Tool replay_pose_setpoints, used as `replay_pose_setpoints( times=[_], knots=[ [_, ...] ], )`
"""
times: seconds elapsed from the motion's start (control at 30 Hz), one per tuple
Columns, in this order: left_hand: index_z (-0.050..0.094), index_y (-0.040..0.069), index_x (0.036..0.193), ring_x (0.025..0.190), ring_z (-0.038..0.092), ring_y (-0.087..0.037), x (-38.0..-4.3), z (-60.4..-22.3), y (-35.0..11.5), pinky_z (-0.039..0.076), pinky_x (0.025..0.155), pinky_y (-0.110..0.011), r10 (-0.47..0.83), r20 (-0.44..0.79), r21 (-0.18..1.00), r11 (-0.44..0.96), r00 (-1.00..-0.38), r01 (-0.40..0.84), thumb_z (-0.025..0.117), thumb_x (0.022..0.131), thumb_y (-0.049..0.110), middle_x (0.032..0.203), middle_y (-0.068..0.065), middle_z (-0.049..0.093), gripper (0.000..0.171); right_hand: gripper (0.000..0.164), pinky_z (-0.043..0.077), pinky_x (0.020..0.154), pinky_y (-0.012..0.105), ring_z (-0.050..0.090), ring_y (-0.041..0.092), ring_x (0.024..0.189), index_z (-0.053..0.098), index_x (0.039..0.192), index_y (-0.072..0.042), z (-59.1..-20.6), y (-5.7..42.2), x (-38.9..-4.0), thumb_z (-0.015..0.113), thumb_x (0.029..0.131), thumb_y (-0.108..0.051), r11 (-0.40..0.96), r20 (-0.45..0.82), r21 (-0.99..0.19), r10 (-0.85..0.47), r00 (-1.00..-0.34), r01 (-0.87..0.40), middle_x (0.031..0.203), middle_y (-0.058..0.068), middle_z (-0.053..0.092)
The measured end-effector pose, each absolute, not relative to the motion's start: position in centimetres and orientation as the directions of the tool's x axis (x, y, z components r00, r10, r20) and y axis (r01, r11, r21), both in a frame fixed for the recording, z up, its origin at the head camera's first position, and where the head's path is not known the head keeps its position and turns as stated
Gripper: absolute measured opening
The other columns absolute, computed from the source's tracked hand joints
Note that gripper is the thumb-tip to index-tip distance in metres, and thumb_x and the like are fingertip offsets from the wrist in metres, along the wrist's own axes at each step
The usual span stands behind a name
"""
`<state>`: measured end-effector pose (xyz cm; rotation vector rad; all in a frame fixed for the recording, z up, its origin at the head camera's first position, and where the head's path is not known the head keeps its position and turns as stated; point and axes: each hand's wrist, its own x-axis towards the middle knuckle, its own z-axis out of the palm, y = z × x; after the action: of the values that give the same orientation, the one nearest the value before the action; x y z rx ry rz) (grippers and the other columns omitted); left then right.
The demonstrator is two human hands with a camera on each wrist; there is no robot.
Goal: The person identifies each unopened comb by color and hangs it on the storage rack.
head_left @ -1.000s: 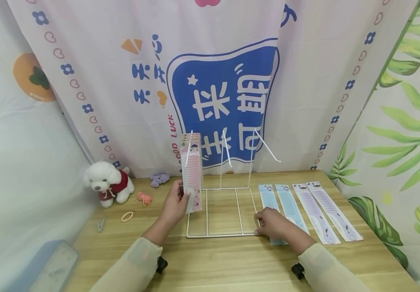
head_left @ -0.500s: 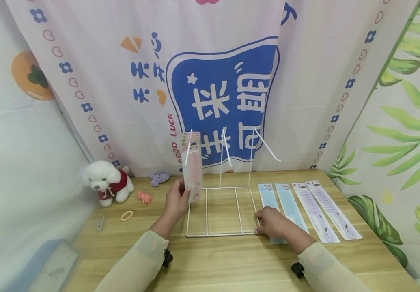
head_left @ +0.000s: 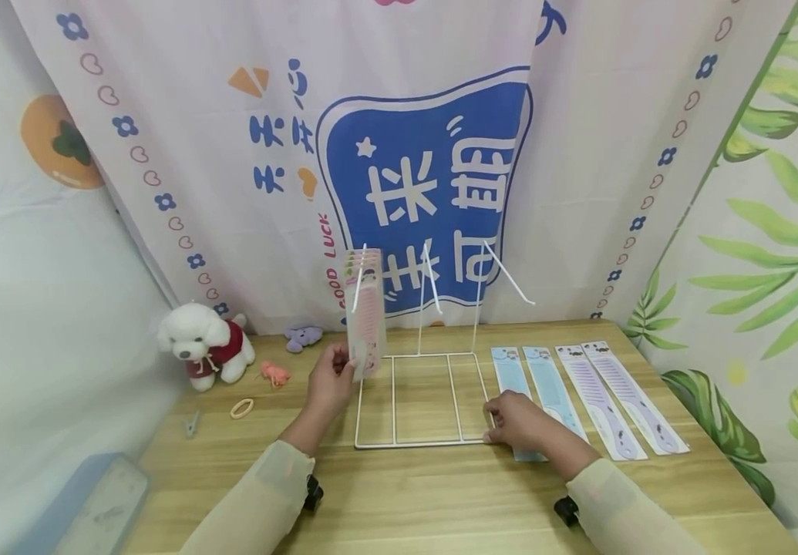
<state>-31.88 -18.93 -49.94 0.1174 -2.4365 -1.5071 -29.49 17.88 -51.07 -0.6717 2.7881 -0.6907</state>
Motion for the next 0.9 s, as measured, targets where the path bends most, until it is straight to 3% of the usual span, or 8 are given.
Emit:
replay_pose_setpoints(
  times=[0.37, 0.53, 0.67, 0.9],
  knots=[
    [0.063, -0.002, 0.125, 0.111, 0.066, -0.033, -30.1, -50.7, -21.0, 0.057, 0.099, -0.046, -0.203, 0.163, 0.859, 0.511, -0.965, 0.038, 0.065, 0.106, 0.006, 0.119, -0.020, 0.070, 0.021, 0.036, 0.028, 0.062, 0.027, 0.036, 0.013, 0.063, 0.056, 0.079, -0.012, -51.1, 17.9, -29.7, 0.088, 0.094, -0.020, 0.793, -0.075, -0.476, -0.468, -0.880, -0.381, 0.069, -0.003, 0.039],
    [0.072, -0.002, 0.123, 0.112, 0.072, -0.032, -28.8, -50.9, -21.4, 0.061, 0.102, -0.050, -0.025, 0.093, 0.759, 0.649, -0.995, 0.054, 0.076, 0.101, 0.009, 0.117, -0.016, 0.077, 0.025, 0.036, 0.027, 0.061, 0.027, 0.034, 0.013, 0.062, 0.056, 0.080, -0.012, -51.1, 18.0, -29.8, 0.088, 0.094, -0.020, 0.796, -0.073, -0.469, -0.468, -0.881, -0.384, 0.067, -0.003, 0.038],
    [0.073, -0.003, 0.132, 0.124, 0.072, -0.035, -27.8, -50.9, -21.1, 0.059, 0.109, -0.052, 0.155, 0.016, 0.696, 0.708, -0.988, 0.122, 0.087, 0.094, 0.013, 0.130, -0.018, 0.076, 0.044, 0.038, 0.026, 0.060, 0.027, 0.033, 0.013, 0.061, 0.055, 0.079, -0.010, -51.0, 18.0, -29.7, 0.089, 0.093, -0.020, 0.791, -0.067, -0.474, -0.471, -0.880, -0.387, 0.066, -0.003, 0.036],
    [0.073, -0.004, 0.135, 0.138, 0.063, -0.042, -27.1, -51.3, -20.8, 0.049, 0.121, -0.056, 0.251, 0.023, 0.584, 0.783, -0.968, 0.217, 0.098, 0.081, 0.018, 0.143, -0.023, 0.070, 0.064, 0.034, 0.026, 0.060, 0.026, 0.034, 0.012, 0.061, 0.058, 0.081, -0.011, -51.2, 17.9, -29.6, 0.088, 0.094, -0.020, 0.793, -0.080, -0.481, -0.463, -0.883, -0.372, 0.068, -0.003, 0.038]
  ],
)
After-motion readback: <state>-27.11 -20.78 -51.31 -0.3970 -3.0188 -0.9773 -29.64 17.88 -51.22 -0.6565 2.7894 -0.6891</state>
